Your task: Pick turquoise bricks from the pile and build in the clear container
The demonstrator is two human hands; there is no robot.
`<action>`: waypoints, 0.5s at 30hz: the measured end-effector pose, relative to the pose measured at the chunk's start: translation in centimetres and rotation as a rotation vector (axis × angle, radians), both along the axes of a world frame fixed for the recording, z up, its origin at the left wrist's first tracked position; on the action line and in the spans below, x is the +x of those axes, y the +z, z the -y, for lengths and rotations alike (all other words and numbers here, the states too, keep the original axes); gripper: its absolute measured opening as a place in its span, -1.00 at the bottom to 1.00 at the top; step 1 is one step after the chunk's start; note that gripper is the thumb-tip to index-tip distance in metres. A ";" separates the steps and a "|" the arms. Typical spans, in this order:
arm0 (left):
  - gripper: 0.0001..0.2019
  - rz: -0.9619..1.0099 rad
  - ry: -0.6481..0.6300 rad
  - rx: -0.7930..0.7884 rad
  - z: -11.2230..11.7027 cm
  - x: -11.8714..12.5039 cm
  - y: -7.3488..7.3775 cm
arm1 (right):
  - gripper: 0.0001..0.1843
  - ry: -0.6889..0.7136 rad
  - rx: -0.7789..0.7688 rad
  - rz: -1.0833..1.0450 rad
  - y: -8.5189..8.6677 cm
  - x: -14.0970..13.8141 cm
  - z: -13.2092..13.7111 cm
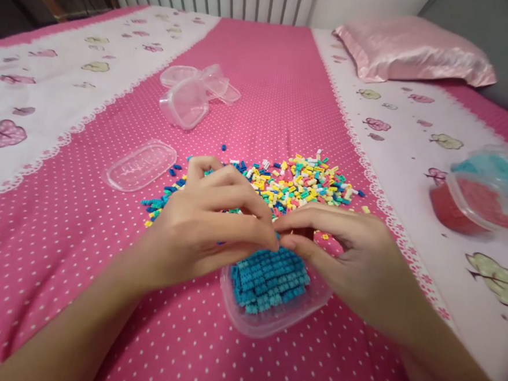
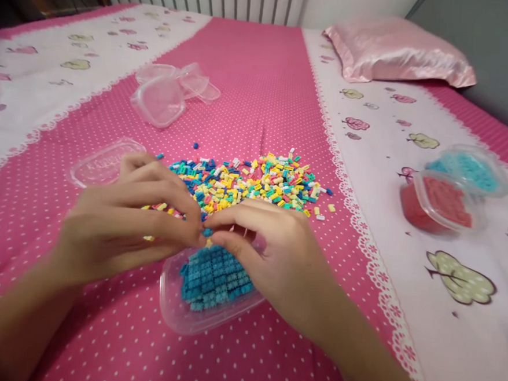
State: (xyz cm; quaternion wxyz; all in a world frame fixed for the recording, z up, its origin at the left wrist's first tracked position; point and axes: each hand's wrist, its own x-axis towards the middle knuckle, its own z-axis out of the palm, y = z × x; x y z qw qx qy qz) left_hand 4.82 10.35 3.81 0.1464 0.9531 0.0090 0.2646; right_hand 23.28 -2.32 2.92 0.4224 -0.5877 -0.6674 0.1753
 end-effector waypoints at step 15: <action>-0.85 0.054 0.072 -0.036 -1.2 -0.7 0.6 | -0.87 0.093 -0.115 0.415 0.2 0.8 1.5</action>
